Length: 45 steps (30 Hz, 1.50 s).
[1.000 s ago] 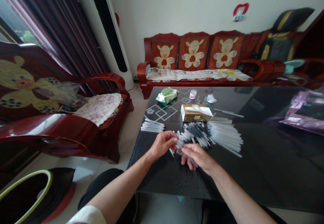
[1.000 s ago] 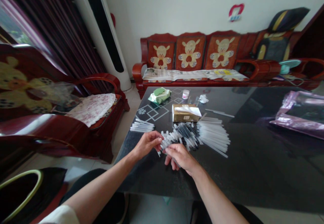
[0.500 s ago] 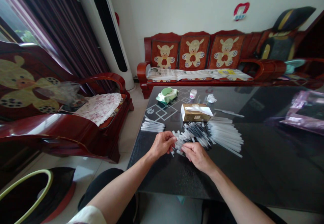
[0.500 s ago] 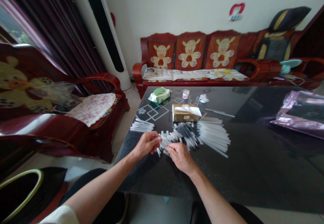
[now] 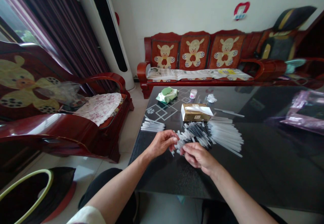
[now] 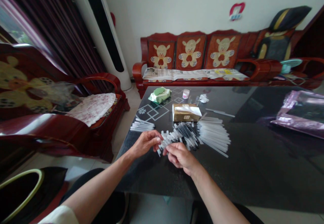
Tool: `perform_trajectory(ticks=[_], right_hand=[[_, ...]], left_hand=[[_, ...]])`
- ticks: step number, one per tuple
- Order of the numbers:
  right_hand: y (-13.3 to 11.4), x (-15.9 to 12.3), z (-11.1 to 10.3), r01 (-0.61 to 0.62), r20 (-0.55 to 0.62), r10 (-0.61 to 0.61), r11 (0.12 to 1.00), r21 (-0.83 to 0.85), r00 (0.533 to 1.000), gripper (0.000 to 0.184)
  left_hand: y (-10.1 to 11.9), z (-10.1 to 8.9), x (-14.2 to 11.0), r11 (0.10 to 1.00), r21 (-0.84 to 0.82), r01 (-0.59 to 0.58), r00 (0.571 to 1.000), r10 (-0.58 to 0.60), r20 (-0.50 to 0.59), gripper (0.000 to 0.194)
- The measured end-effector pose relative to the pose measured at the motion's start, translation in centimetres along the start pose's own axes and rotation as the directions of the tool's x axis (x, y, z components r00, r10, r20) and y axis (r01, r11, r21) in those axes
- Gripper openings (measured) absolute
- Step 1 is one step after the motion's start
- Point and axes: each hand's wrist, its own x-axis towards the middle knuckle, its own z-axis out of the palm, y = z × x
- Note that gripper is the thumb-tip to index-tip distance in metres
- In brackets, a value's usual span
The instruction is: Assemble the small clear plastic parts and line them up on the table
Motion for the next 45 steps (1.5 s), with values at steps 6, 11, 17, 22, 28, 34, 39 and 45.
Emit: perform_trajectory(ticks=[6, 11, 17, 22, 28, 34, 39, 45], right_hand=[[0.0, 0.2, 0.5, 0.098, -0.114, -0.125, 0.972, -0.213, 0.986, 0.037], [-0.1, 0.3, 0.6, 0.189, -0.12, -0.294, 0.825, -0.532, 0.948, 0.038], [-0.6, -0.2, 1.2, 0.145, -0.099, -0.489, 0.437, -0.888, 0.867, 0.035], [-0.1, -0.3, 1.1, 0.105, -0.097, -0.512, 0.352, -0.93, 0.853, 0.033], [0.1, 0.2, 0.5, 0.114, -0.18, -0.216, 0.883, -0.454, 0.96, 0.037], [0.2, 0.0, 0.3, -0.008, -0.012, 0.008, 1.0, -0.004, 1.0, 0.039], [-0.2, -0.2, 0.7, 0.006, -0.005, -0.006, 1.0, 0.021, 1.0, 0.036], [-0.3, -0.1, 1.1, 0.089, -0.09, -0.098, 0.991, -0.099, 0.991, 0.038]], left_hand=[[0.4, -0.1, -0.2, 0.94, 0.341, 0.017, 0.995, 0.018, -0.099, 0.036], [1.5, 0.1, -0.4, 0.785, 0.619, -0.021, 0.989, 0.108, -0.104, 0.037], [0.8, 0.3, -0.1, 0.671, 0.739, 0.06, 0.984, 0.086, -0.158, 0.04], [0.1, -0.1, 0.2, 0.722, 0.689, 0.06, 0.991, 0.039, -0.127, 0.05], [0.1, -0.7, 0.0, 0.946, 0.323, 0.005, 0.999, 0.008, -0.041, 0.044], [0.2, -0.6, 0.0, 0.975, 0.197, -0.106, 0.994, 0.103, 0.022, 0.037], [0.9, -0.7, -0.3, 0.92, 0.375, -0.114, 0.991, 0.133, -0.025, 0.033], [1.4, 0.2, -0.5, 0.856, 0.507, -0.105, 0.98, 0.174, -0.092, 0.031]])
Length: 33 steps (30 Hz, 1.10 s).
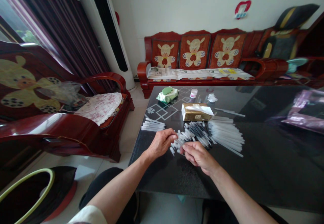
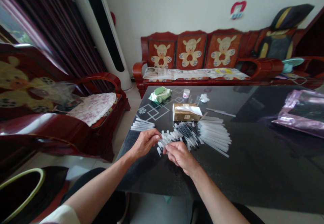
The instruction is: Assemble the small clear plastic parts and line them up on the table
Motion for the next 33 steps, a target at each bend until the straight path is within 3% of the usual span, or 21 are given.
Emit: perform_trajectory(ticks=[4, 6, 8, 9, 13, 17, 22, 26, 29, 33], right_hand=[[-0.1, -0.2, 0.2, 0.08, -0.057, -0.09, 0.983, -0.166, 0.994, 0.038], [-0.3, -0.4, 0.0, 0.147, -0.067, -0.175, 0.942, -0.302, 0.982, 0.037], [-0.5, -0.8, -0.4, 0.186, -0.073, -0.233, 0.898, -0.4, 0.97, 0.038], [-0.6, -0.9, -0.7, 0.19, -0.08, -0.245, 0.886, -0.424, 0.966, 0.038], [-0.8, -0.9, -2.3, 0.164, -0.168, -0.268, 0.872, -0.461, 0.949, 0.039], [-0.8, -0.5, -3.3, 0.148, -0.199, -0.286, 0.843, -0.517, 0.937, 0.04], [-0.6, -0.4, -4.1, 0.156, -0.196, -0.32, 0.803, -0.575, 0.927, 0.031], [-0.3, -0.2, -6.3, 0.093, -0.249, -0.312, 0.774, -0.627, 0.917, 0.03], [-0.3, -0.3, -9.4, 0.034, -0.316, -0.412, 0.652, -0.758, 0.855, 0.026], [-0.6, -0.7, -14.0, -0.101, -0.34, -0.657, 0.374, -0.922, 0.673, 0.027]], left_hand=[[0.1, 0.0, 0.2, 0.998, 0.055, 0.01, 0.999, -0.008, -0.046, 0.035], [-0.4, -0.8, 0.4, 0.995, 0.091, 0.046, 0.986, -0.031, -0.164, 0.039], [-1.2, -2.0, 0.7, 0.99, 0.086, 0.114, 0.941, -0.08, -0.328, 0.043], [-1.7, -2.6, 0.8, 0.989, 0.053, 0.137, 0.928, -0.11, -0.355, 0.042], [-3.0, -3.4, 1.0, 0.956, -0.217, 0.198, 0.925, -0.256, -0.281, 0.041], [-3.3, -1.5, 1.0, 0.888, -0.406, 0.213, 0.942, -0.297, -0.155, 0.039], [-3.1, 0.4, 0.8, 0.837, -0.496, 0.232, 0.954, -0.294, -0.051, 0.038], [-3.2, 0.9, 0.6, 0.831, -0.496, 0.252, 0.953, -0.303, -0.025, 0.034], [-3.4, 1.3, 0.5, 0.832, -0.49, 0.259, 0.952, -0.305, -0.015, 0.033], [-3.7, 1.7, 0.4, 0.833, -0.488, 0.26, 0.955, -0.297, 0.003, 0.032]])
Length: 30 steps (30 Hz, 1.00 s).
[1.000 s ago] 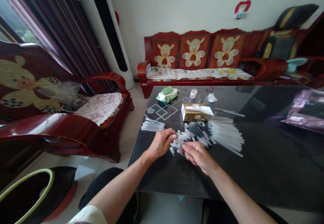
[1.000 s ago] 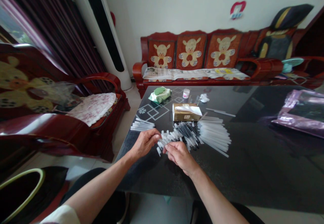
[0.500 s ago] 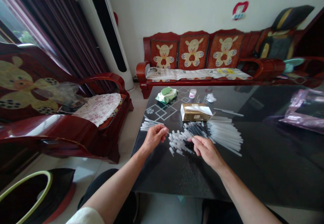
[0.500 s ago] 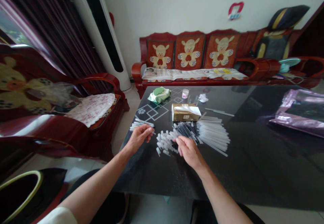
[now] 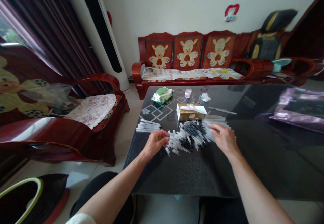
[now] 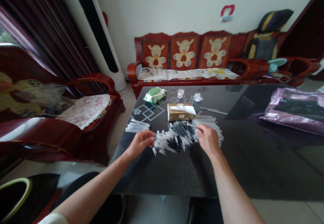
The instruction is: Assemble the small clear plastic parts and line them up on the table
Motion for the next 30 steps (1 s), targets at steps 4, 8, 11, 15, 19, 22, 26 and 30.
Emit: perform_trajectory(ticks=[4, 8, 11, 15, 19, 22, 26, 30], right_hand=[[3.0, 0.7, -0.3, 0.014, -0.077, -0.039, 0.952, -0.307, 0.996, 0.028], [4.4, 0.8, 0.5, 0.02, -0.049, -0.048, 0.887, -0.461, 0.998, 0.027], [4.9, 0.7, 1.0, 0.027, -0.027, -0.046, 0.871, -0.49, 0.999, 0.028], [5.5, 0.5, 1.4, 0.013, -0.022, -0.028, 0.863, -0.504, 0.999, 0.029], [5.8, 0.5, 1.6, 0.016, -0.024, -0.033, 0.864, -0.504, 0.999, 0.031], [5.8, 0.5, 1.7, 0.019, -0.029, -0.041, 0.851, -0.524, 0.999, 0.034], [5.8, 0.3, 2.0, 0.019, -0.034, -0.047, 0.817, -0.576, 0.998, 0.036], [5.8, 0.2, 2.2, 0.017, -0.024, -0.039, 0.803, -0.595, 0.999, 0.036]], left_hand=[[-0.1, 0.1, -0.1, 1.0, 0.01, -0.004, 1.0, 0.004, -0.004, 0.032], [-0.1, 0.1, -0.2, 1.0, 0.025, 0.003, 1.0, -0.002, -0.006, 0.031], [-0.1, 0.0, -0.2, 0.999, 0.052, 0.004, 1.0, -0.004, 0.002, 0.028], [-0.2, -0.1, -0.2, 0.999, 0.049, 0.004, 1.0, -0.004, 0.008, 0.028], [-0.5, -0.2, -0.2, 0.999, 0.032, -0.003, 1.0, 0.003, 0.012, 0.026], [-0.5, -0.2, -0.3, 1.0, 0.009, 0.0, 1.0, 0.0, 0.016, 0.027], [-0.5, -0.3, -0.3, 1.0, -0.009, 0.007, 1.0, -0.007, 0.015, 0.028], [-0.7, -0.4, -0.2, 1.0, -0.014, 0.003, 1.0, -0.002, 0.014, 0.027]])
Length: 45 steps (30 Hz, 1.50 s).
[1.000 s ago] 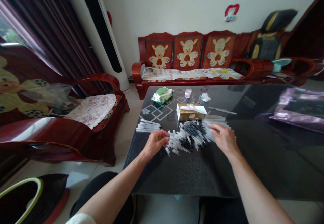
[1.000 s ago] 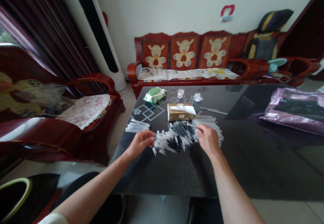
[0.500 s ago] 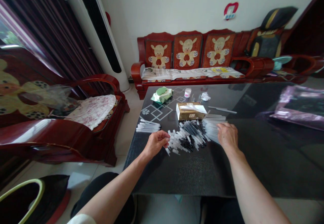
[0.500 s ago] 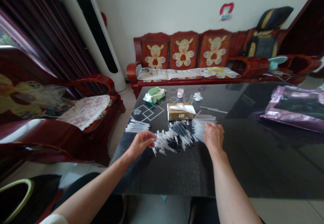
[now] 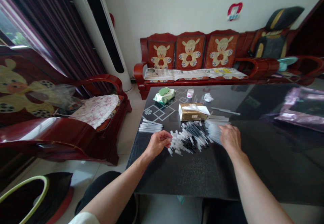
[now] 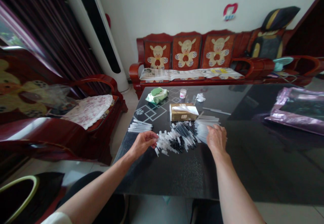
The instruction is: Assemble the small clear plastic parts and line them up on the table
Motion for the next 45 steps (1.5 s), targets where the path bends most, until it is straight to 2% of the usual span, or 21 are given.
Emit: perform_trajectory(ticks=[8, 14, 20, 27, 30, 33, 36, 38, 40, 43, 45], right_hand=[[-0.2, 0.2, -1.0, -0.005, -0.001, 0.005, 0.999, 0.045, 1.0, 0.036], [-3.4, 0.5, -3.3, 0.109, -0.104, -0.089, 0.971, 0.215, 0.991, 0.031], [-6.9, -0.4, -4.4, 0.145, -0.083, -0.125, 0.933, 0.328, 0.989, 0.03], [-8.8, -1.4, -5.3, 0.102, 0.001, -0.109, 0.93, 0.354, 0.994, 0.031], [-9.2, -1.7, -5.5, 0.063, 0.018, -0.075, 0.925, 0.375, 0.997, 0.03], [-9.4, -1.9, -5.4, 0.034, 0.042, -0.054, 0.922, 0.385, 0.998, 0.029], [-9.5, -1.9, -5.5, -0.005, 0.073, -0.028, 0.913, 0.408, 0.997, 0.03], [-9.8, -1.8, -5.8, -0.05, 0.13, -0.015, 0.874, 0.483, 0.991, 0.029], [-10.4, -1.9, -6.4, -0.103, 0.231, -0.055, 0.78, 0.617, 0.971, 0.028], [-11.7, -2.3, -7.7, -0.176, 0.367, -0.236, 0.574, 0.8, 0.9, 0.028], [-12.7, -2.7, -8.5, -0.223, 0.412, -0.338, 0.478, 0.849, 0.846, 0.027]], left_hand=[[0.0, 0.1, 0.0, 1.0, 0.014, -0.011, 1.0, 0.011, -0.003, 0.024], [-0.2, 0.1, 0.1, 1.0, 0.03, -0.006, 1.0, 0.006, -0.004, 0.02], [-0.3, -0.1, 0.1, 0.979, 0.203, 0.009, 1.0, -0.006, -0.017, 0.017], [0.1, 0.0, -0.2, 0.916, 0.4, 0.029, 0.999, -0.037, 0.012, 0.018], [0.0, 0.2, -0.3, 0.877, 0.48, -0.02, 0.998, -0.008, 0.056, 0.019], [0.1, 0.7, -0.5, 0.814, 0.57, -0.113, 0.993, 0.07, 0.096, 0.017], [0.4, 1.4, -0.8, 0.797, 0.581, -0.162, 0.986, 0.113, 0.12, 0.017], [0.4, 1.8, -0.9, 0.824, 0.542, -0.165, 0.986, 0.116, 0.124, 0.018], [0.2, 2.1, -0.9, 0.86, 0.485, -0.157, 0.986, 0.11, 0.124, 0.018], [0.0, 2.4, -0.9, 0.911, 0.393, -0.127, 0.989, 0.088, 0.116, 0.017], [0.0, 2.5, -1.0, 0.936, 0.34, -0.094, 0.992, 0.058, 0.114, 0.016]])
